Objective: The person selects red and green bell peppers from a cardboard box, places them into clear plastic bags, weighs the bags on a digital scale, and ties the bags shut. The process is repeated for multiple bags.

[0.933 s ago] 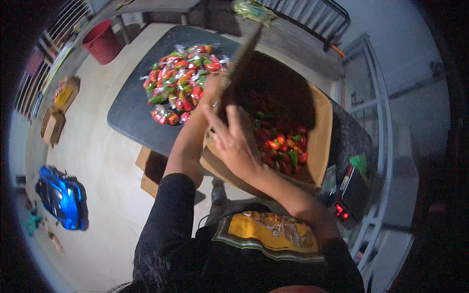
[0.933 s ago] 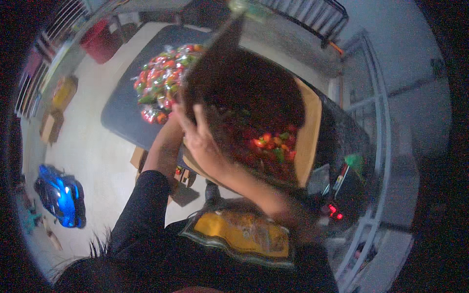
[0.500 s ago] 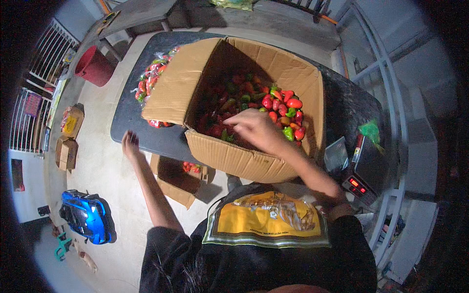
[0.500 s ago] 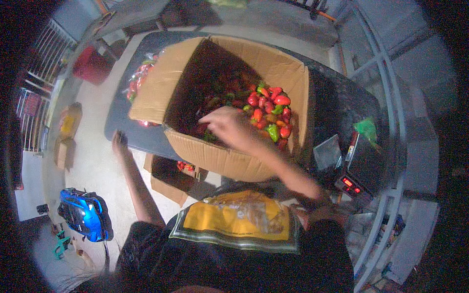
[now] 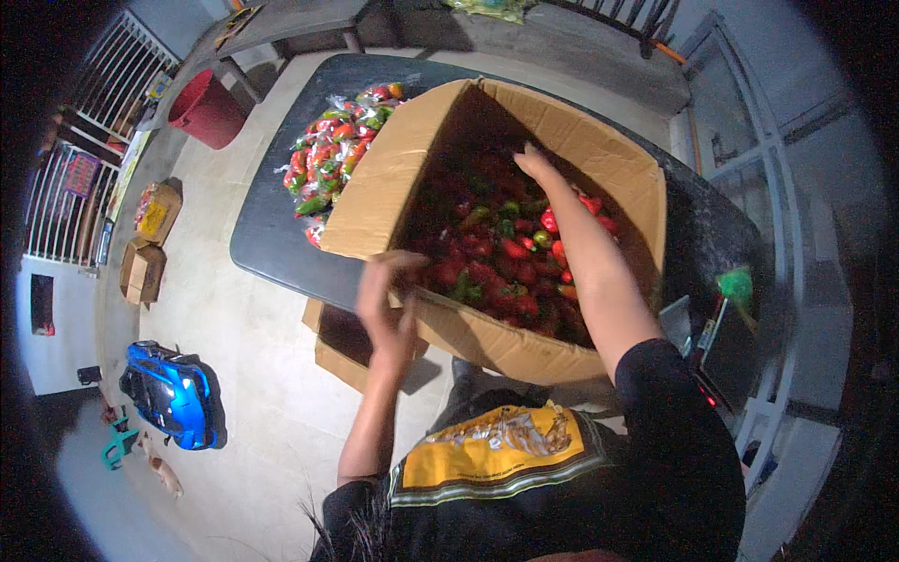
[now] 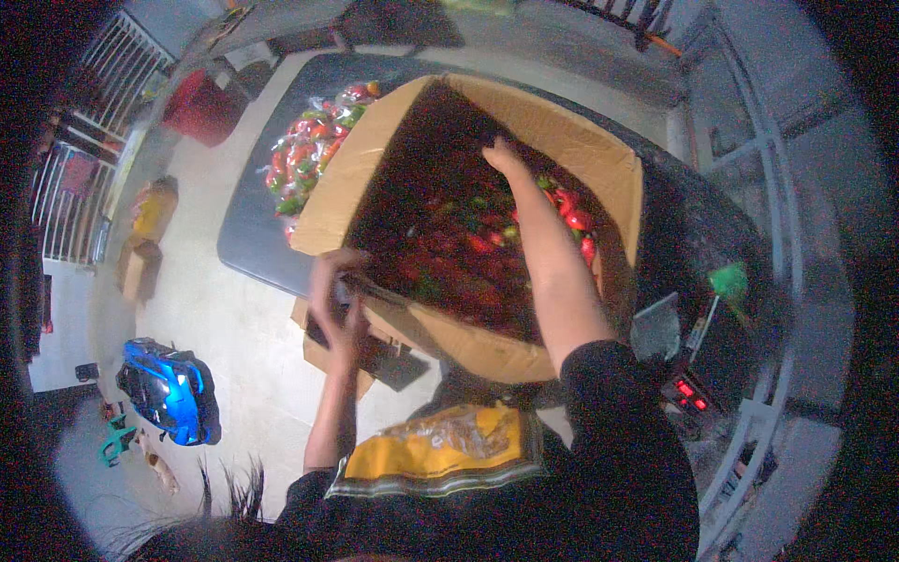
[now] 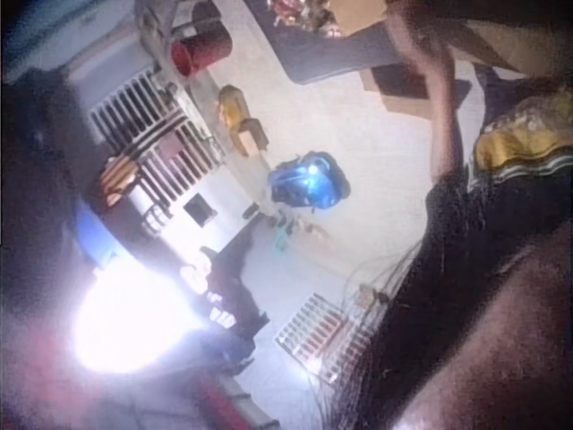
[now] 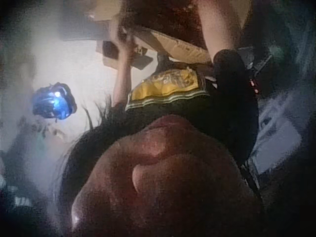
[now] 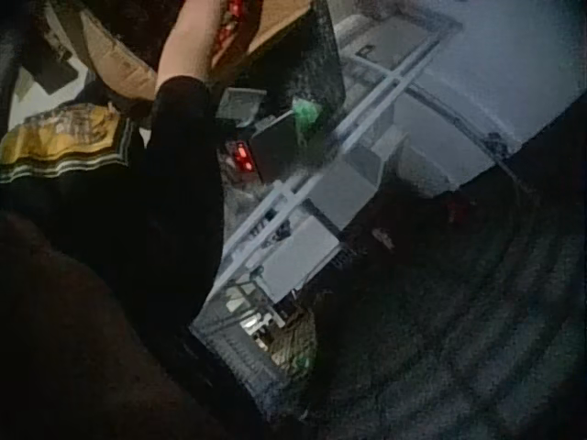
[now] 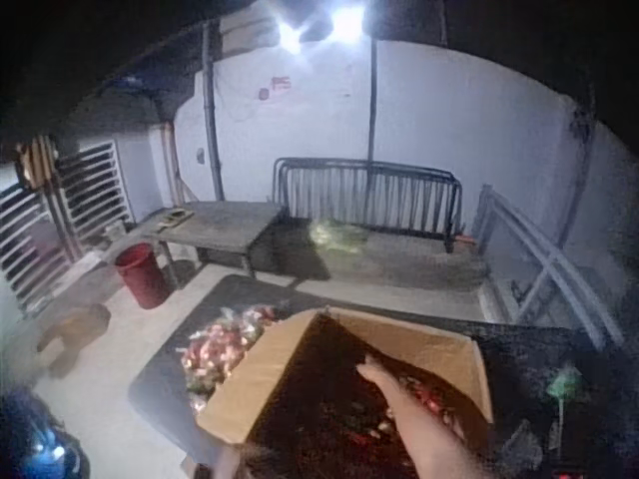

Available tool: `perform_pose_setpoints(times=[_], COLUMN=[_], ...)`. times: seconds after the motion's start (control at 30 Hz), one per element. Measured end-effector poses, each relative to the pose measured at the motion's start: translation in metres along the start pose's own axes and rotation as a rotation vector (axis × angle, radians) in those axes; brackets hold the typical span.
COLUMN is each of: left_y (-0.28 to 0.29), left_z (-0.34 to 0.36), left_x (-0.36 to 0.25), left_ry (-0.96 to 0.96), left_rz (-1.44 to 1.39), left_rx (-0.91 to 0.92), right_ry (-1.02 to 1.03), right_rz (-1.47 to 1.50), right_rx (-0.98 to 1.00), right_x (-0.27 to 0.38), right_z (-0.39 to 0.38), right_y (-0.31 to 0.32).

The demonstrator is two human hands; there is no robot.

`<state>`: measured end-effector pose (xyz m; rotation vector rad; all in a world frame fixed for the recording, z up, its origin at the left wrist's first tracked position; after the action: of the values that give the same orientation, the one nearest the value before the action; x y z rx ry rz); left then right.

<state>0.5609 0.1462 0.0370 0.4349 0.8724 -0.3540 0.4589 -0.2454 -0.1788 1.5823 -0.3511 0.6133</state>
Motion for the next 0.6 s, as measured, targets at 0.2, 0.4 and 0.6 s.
perform_pose_setpoints(times=[0.2,0.4,0.6], left_y=[-0.032,-0.035,-0.034], left_z=[-0.008,-0.008,-0.007], left_x=[0.022,0.025,0.025], left_ry=[-0.286,-0.284,-0.315], left_rz=[0.239,0.241,0.239], left_rx=[-0.01,-0.072,-0.081], right_ry=[0.014,0.192,0.338], right_rz=[0.028,-0.24,-0.266], right_rx=[0.059,0.162,0.345], right_x=[0.017,0.039,0.047], right_z=[0.016,-0.011,-0.053], right_y=[-0.05,-0.029,0.008])
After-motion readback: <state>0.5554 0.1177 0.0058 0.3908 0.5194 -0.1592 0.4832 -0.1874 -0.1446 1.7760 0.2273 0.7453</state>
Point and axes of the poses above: each hand's wrist, its own z-axis towards the middle knuckle, its own y-axis out of the back of the hand, x = y × z, the point moved 2 cm from there along z, towards the middle knuckle, and after that the axes turned 14 degrees about -x, right-handed, at the moved point
